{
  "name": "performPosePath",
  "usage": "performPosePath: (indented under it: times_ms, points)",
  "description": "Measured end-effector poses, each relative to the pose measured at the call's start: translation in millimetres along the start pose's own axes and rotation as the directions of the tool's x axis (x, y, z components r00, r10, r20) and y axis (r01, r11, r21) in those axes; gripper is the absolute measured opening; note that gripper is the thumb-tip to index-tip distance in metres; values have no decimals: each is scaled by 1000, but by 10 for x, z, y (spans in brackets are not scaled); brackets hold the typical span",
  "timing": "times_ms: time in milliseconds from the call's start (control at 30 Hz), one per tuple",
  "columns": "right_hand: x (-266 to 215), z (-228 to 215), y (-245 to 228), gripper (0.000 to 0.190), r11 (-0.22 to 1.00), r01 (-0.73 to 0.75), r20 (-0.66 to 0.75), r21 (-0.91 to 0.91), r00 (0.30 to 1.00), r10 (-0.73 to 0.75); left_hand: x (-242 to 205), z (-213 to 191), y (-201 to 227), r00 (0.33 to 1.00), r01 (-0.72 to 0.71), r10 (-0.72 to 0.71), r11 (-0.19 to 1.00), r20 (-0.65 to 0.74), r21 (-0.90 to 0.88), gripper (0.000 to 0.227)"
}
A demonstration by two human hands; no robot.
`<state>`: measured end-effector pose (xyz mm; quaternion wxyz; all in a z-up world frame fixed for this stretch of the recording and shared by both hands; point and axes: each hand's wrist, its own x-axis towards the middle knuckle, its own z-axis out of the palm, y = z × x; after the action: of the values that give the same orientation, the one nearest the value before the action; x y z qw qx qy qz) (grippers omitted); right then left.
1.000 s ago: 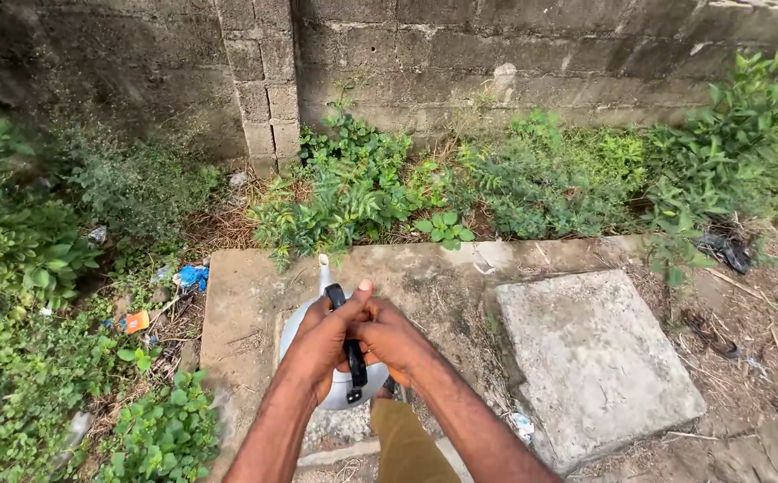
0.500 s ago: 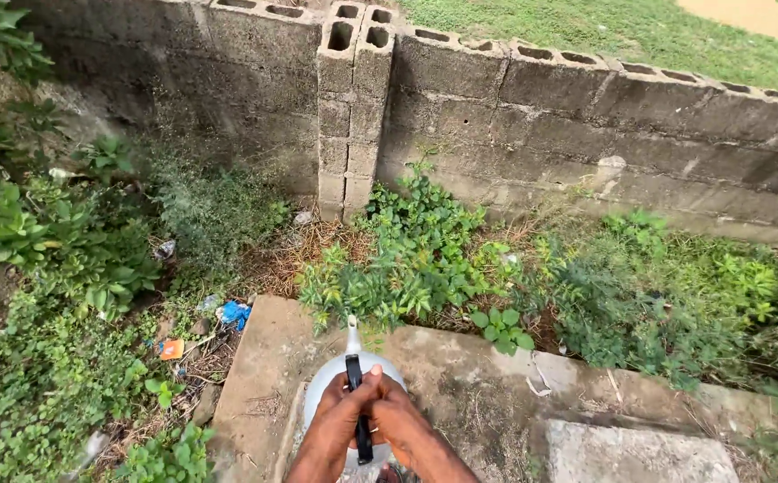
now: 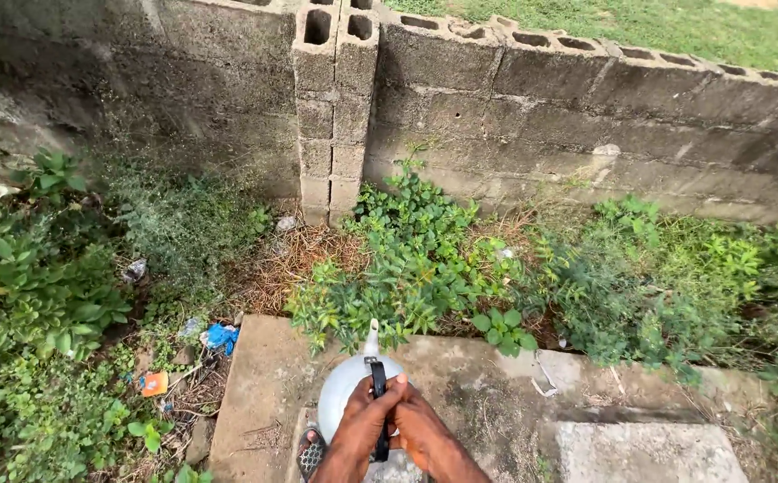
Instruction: Watering various plants in a backyard area using a large metal kettle.
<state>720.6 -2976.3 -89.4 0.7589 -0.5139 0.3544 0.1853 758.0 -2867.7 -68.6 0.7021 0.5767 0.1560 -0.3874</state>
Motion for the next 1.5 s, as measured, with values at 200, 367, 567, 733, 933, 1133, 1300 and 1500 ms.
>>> performPosePath:
  times_ms: [200, 367, 567, 733, 933, 1133, 1300, 1500]
  points:
    - [131, -54, 230, 29, 998, -59, 29, 27, 998, 58, 4, -106, -90, 996, 33, -30, 999, 87, -32, 49]
    - [619, -194, 321, 34, 994, -93, -21, 54, 995, 94, 362, -153, -39, 995, 76, -76, 997, 70, 1, 46]
    - [712, -216, 218, 37, 997, -66, -16, -28, 998, 66, 583, -50, -178, 999, 43, -43, 997, 5, -58, 43]
    - [771, -317, 373, 36, 993, -119, -91, -15, 989, 117, 511, 73, -130, 989, 141, -143, 988, -28, -69, 41]
    - [1162, -489, 477, 39, 993, -101, -53, -62, 994, 97, 921, 28, -312, 997, 53, -48, 996, -63, 75, 44]
    - [1281, -627, 578, 40, 982, -175, -71, -70, 983, 170, 936, 106, -304, 991, 119, -108, 981, -75, 153, 48]
    - [1320, -672, 486, 40, 990, -139, -38, -18, 990, 138, 967, 158, -175, 991, 123, -108, 968, -79, 220, 48]
    - [1217, -601, 241, 41, 986, -159, -47, -53, 987, 156, 1029, 207, -148, 989, 126, -108, 972, -100, 200, 50]
